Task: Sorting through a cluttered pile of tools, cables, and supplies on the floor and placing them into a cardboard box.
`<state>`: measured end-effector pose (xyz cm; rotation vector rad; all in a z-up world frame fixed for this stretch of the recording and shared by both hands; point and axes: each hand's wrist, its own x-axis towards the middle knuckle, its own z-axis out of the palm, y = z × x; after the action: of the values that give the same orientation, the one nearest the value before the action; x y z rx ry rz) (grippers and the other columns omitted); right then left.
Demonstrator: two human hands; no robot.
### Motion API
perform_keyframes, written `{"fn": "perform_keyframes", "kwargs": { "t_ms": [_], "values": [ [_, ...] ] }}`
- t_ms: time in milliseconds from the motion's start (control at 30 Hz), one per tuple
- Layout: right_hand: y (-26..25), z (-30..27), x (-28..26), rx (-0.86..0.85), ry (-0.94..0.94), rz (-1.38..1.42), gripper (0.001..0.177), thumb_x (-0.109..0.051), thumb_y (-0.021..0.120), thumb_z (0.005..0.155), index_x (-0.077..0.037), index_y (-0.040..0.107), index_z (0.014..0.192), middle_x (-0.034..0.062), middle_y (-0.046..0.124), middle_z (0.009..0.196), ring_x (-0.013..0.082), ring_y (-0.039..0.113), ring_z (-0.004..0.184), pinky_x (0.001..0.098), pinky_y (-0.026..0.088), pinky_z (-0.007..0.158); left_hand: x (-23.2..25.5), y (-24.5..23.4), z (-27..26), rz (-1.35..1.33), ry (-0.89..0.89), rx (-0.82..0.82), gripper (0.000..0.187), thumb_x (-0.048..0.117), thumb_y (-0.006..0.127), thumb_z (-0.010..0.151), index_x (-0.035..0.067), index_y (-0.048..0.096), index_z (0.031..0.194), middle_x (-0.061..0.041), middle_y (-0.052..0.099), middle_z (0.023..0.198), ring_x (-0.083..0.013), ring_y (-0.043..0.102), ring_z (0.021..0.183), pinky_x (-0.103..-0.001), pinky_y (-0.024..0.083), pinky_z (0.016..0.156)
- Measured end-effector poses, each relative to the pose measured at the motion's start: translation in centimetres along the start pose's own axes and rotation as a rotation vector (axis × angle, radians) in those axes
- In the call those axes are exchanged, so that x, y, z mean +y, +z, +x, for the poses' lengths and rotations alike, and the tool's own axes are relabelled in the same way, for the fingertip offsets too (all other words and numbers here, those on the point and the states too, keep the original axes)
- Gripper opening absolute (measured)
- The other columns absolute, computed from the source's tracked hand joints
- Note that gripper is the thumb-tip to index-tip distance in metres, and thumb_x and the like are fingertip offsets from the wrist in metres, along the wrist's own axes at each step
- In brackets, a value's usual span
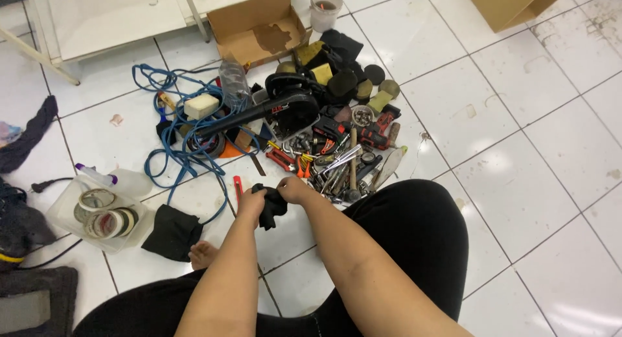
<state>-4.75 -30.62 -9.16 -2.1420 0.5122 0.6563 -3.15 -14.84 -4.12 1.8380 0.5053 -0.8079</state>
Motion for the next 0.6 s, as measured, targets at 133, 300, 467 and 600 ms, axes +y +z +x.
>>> {"fn": "perform_keyframes", "kwargs": {
  "t_ms": [133,300,467,600],
  "values": [
    [-0.2,0.9,-0.3,0.014,-0.013,-0.031,0.035,-0.032,0.057,0.09,-0.017,0.075,0.116,0.0142,0.073,0.118,0.0339,0.062,0.124,0.044,0.049,0.106,0.6,0.8,0.5,0.2,0.003,0.032,0.053,0.042,0.066,0.09,0.012,0.066,0.133,-0.017,0.067,0.13,-0.0324,0.058,0.128,-0.046,0.05,0.102],
    [-0.6,1.5,-0.1,0.018,0.026,-0.031,0.037,-0.032,0.056,0.091,-0.02,0.072,0.122,0.0145,0.071,0.123,0.0331,0.06,0.126,0.0436,0.048,0.107,1.8,2.2,1.3,0.209,0.015,-0.018,0.056,0.047,0.064,0.092,0.012,0.066,0.135,-0.017,0.067,0.13,-0.0346,0.058,0.128,-0.047,0.049,0.103],
    [-0.8,2.0,1.2,-0.028,0.073,-0.061,0.039,-0.035,0.058,0.09,-0.022,0.071,0.124,0.0143,0.07,0.125,0.0334,0.06,0.127,0.0459,0.047,0.107,2.8,3.0,1.1,0.166,0.009,0.025,0.051,0.044,0.058,0.097,0.016,0.063,0.138,-0.015,0.066,0.131,-0.035,0.059,0.126,-0.047,0.05,0.101],
    [-1.2,3.4,2.3,-0.069,0.052,-0.135,0.04,-0.031,0.058,0.09,-0.019,0.071,0.125,0.017,0.07,0.122,0.0368,0.061,0.124,0.0479,0.049,0.105,0.4,4.1,4.2,0.152,0.002,0.034,0.049,0.047,0.057,0.098,0.02,0.063,0.139,-0.012,0.067,0.13,-0.0337,0.06,0.124,-0.047,0.051,0.1]
  ]
}}
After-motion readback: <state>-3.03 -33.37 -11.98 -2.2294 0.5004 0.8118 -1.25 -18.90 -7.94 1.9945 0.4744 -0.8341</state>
